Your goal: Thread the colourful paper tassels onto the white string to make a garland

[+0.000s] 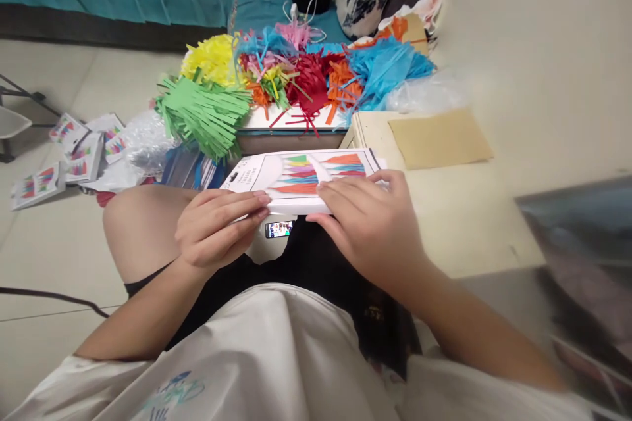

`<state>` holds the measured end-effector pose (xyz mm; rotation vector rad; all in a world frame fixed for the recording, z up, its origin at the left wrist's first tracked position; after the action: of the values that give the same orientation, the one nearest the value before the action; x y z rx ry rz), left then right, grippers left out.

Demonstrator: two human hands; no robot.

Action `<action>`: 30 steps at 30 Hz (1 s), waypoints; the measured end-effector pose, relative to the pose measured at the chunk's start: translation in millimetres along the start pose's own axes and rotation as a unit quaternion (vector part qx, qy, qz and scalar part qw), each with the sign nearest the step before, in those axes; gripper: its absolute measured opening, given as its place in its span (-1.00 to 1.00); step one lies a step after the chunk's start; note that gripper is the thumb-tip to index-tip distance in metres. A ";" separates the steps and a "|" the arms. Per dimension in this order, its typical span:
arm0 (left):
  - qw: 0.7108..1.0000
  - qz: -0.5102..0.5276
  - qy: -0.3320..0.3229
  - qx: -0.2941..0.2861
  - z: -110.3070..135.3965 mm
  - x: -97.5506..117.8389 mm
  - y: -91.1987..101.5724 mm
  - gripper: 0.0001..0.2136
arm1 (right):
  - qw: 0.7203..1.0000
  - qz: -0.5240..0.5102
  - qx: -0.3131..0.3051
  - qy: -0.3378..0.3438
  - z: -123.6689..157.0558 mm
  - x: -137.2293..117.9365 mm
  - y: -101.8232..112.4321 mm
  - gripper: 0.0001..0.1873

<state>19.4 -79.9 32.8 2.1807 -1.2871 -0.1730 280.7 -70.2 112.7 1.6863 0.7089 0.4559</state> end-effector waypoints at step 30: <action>0.940 0.141 0.307 0.045 40.3 -41.8 -9.6 -0.56 | 0.975 -0.176 0.136 -0.007 -37.1 65.8 -21.4 -0.39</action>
<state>-11.1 -58.8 -12.9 1.8622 -1.2209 0.6449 301.0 3.7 95.7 1.7649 1.0756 0.0980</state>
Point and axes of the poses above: each hand's wrist, its own z-axis away from the middle knuckle, its own y-axis out of the back of the hand, x = y × z, the point moved 2 cm from there along -z, towards the middle knuckle, and after that the axes turned 8 degrees about -x, right-handed, at the moved point
